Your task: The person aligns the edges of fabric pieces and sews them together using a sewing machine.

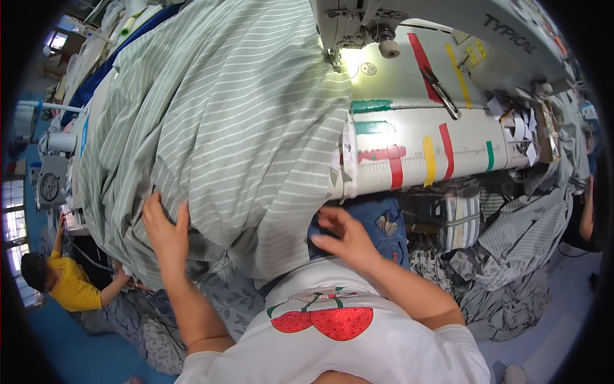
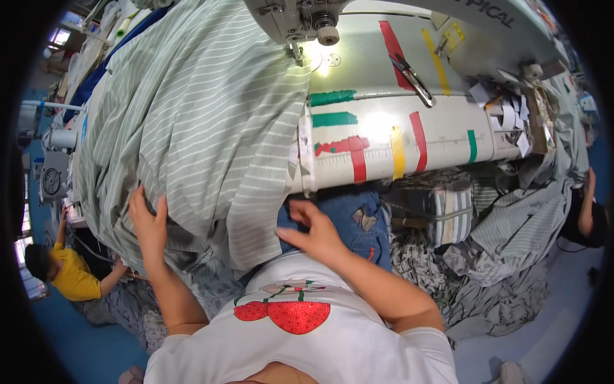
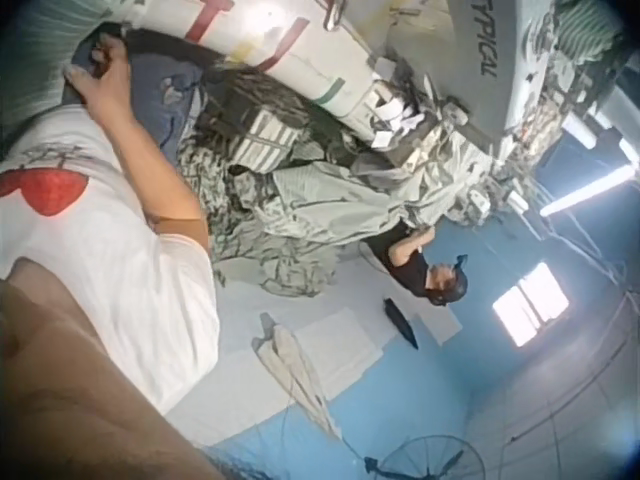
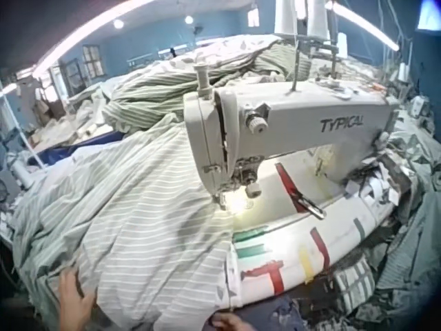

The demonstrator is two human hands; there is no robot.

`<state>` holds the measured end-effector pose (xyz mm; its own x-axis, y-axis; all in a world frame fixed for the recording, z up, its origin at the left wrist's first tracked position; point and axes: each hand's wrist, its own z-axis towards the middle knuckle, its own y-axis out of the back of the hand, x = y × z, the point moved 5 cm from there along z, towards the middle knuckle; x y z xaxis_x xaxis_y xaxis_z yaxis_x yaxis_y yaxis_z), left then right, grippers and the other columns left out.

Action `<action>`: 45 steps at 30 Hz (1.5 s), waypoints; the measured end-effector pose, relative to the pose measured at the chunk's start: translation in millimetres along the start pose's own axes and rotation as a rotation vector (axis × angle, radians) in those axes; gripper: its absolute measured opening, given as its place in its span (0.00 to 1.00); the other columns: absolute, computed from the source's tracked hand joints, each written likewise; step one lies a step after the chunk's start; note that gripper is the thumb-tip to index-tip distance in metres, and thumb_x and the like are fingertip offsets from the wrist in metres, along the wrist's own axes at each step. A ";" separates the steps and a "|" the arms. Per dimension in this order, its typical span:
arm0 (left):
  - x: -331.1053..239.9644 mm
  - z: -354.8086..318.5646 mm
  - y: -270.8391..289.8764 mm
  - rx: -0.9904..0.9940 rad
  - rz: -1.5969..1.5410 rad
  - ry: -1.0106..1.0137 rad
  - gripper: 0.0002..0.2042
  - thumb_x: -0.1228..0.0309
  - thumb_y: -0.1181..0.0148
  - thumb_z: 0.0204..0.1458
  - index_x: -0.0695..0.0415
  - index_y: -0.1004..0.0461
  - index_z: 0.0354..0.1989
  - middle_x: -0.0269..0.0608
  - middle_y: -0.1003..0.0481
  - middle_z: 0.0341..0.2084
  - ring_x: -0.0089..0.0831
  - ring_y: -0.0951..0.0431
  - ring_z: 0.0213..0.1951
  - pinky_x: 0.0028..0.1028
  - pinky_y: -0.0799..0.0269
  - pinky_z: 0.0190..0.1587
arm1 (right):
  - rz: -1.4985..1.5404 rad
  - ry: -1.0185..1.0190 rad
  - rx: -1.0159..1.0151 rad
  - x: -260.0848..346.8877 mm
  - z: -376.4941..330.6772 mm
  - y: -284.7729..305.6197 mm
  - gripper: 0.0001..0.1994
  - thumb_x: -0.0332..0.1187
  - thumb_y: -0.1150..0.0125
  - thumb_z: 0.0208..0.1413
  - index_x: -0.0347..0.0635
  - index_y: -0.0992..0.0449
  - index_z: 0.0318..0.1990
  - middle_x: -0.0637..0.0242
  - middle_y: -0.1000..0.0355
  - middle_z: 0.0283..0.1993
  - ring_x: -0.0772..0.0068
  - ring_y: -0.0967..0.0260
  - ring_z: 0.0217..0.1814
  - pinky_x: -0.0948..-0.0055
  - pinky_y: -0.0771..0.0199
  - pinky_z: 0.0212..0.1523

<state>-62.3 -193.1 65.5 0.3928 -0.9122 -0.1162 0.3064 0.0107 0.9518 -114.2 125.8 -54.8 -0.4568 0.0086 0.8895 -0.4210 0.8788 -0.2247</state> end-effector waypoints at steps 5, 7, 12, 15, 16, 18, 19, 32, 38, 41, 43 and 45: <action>41.0 -0.3 -22.1 -0.117 -0.273 0.171 0.11 0.68 0.48 0.58 0.64 0.31 0.43 0.51 0.29 0.36 0.45 0.29 0.39 0.34 0.35 0.45 | 0.439 -0.214 0.360 -11.9 24.6 -26.5 0.29 0.25 0.33 0.47 0.36 0.37 0.58 0.63 0.30 0.54 0.71 0.30 0.51 0.70 0.32 0.56; 65.2 23.3 -14.1 -0.297 -0.309 0.164 0.10 0.68 0.50 0.59 0.64 0.32 0.41 0.50 0.29 0.32 0.45 0.30 0.35 0.34 0.34 0.42 | 0.428 -0.176 0.337 5.4 3.7 -26.2 0.29 0.24 0.33 0.46 0.36 0.37 0.58 0.63 0.30 0.54 0.71 0.30 0.51 0.71 0.32 0.55; 77.6 124.4 80.1 -0.752 -0.196 0.018 0.13 0.64 0.56 0.62 0.63 0.32 0.36 0.51 0.29 0.29 0.45 0.28 0.33 0.37 0.34 0.39 | 0.380 0.108 0.325 124.4 -73.7 -5.1 0.29 0.22 0.35 0.46 0.37 0.36 0.58 0.63 0.29 0.53 0.73 0.30 0.51 0.72 0.30 0.52; 164.7 198.9 74.8 -0.566 0.009 0.207 0.14 0.61 0.56 0.62 0.60 0.29 0.42 0.54 0.26 0.38 0.50 0.26 0.42 0.39 0.31 0.45 | 0.225 0.015 0.240 83.1 -83.8 -7.0 0.27 0.23 0.35 0.47 0.36 0.34 0.56 0.63 0.29 0.51 0.75 0.30 0.50 0.73 0.30 0.51; 171.4 205.3 65.4 -0.577 0.009 0.202 0.14 0.61 0.56 0.62 0.60 0.29 0.42 0.54 0.26 0.38 0.50 0.26 0.42 0.39 0.31 0.45 | 0.152 -0.033 0.201 66.4 -80.6 -6.9 0.26 0.23 0.35 0.47 0.35 0.34 0.56 0.62 0.28 0.50 0.76 0.30 0.50 0.73 0.29 0.51; 186.3 212.0 9.5 -0.193 0.174 0.258 0.14 0.63 0.54 0.60 0.59 0.31 0.46 0.52 0.27 0.41 0.50 0.28 0.46 0.40 0.32 0.48 | 0.035 -0.053 0.209 40.0 -70.1 -9.9 0.24 0.24 0.35 0.47 0.35 0.33 0.54 0.63 0.27 0.49 0.77 0.30 0.48 0.73 0.29 0.49; 199.5 205.3 -14.7 0.008 0.264 0.293 0.14 0.64 0.53 0.59 0.58 0.31 0.49 0.51 0.27 0.42 0.50 0.28 0.47 0.40 0.32 0.49 | -0.084 -0.091 0.223 25.5 -67.2 -13.4 0.23 0.24 0.35 0.48 0.34 0.32 0.53 0.63 0.27 0.47 0.77 0.30 0.47 0.74 0.29 0.48; -167.6 -92.8 -45.6 0.708 -1.031 0.058 0.22 0.74 0.31 0.40 0.61 0.32 0.44 0.40 0.31 0.33 0.25 0.29 0.28 0.23 0.31 0.29 | -0.418 0.176 0.285 12.1 -70.1 -25.0 0.13 0.35 0.34 0.47 0.32 0.24 0.32 0.55 0.31 0.20 0.62 0.33 0.22 0.68 0.33 0.26; -180.2 -97.2 -52.0 0.516 -1.122 0.098 0.17 0.73 0.32 0.41 0.61 0.29 0.40 0.43 0.29 0.30 0.25 0.30 0.19 0.23 0.32 0.22 | -0.306 0.101 0.293 -1.1 -70.7 -19.2 0.16 0.38 0.34 0.48 0.32 0.29 0.22 0.52 0.32 0.20 0.53 0.35 0.21 0.61 0.35 0.25; -200.3 -77.1 -31.6 0.199 -0.875 -0.200 0.13 0.79 0.38 0.45 0.62 0.30 0.41 0.36 0.31 0.28 0.15 0.35 0.22 0.16 0.36 0.23 | -0.505 0.161 0.348 -9.1 -69.5 -22.4 0.19 0.39 0.35 0.48 0.33 0.32 0.18 0.51 0.33 0.19 0.49 0.35 0.21 0.58 0.36 0.26; -198.4 -75.8 -40.8 0.238 -0.900 -0.177 0.13 0.79 0.37 0.45 0.62 0.30 0.40 0.35 0.31 0.28 0.15 0.36 0.22 0.17 0.37 0.23 | -0.529 0.173 0.358 -9.0 -71.5 -23.0 0.19 0.40 0.35 0.48 0.33 0.31 0.18 0.49 0.33 0.19 0.47 0.35 0.22 0.56 0.36 0.27; -196.7 -75.5 -49.2 0.312 -0.953 -0.131 0.11 0.78 0.37 0.44 0.62 0.29 0.37 0.35 0.32 0.27 0.15 0.37 0.20 0.18 0.37 0.23 | -0.539 0.179 0.361 -8.9 -72.4 -23.4 0.19 0.40 0.35 0.48 0.33 0.31 0.18 0.49 0.32 0.19 0.46 0.35 0.22 0.55 0.36 0.27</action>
<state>-89.2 16.7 20.1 -0.0012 -0.5228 -0.8524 0.1950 -0.8362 0.5126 -43.5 139.7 -28.7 0.0142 -0.2806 0.9597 -0.8035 0.5681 0.1780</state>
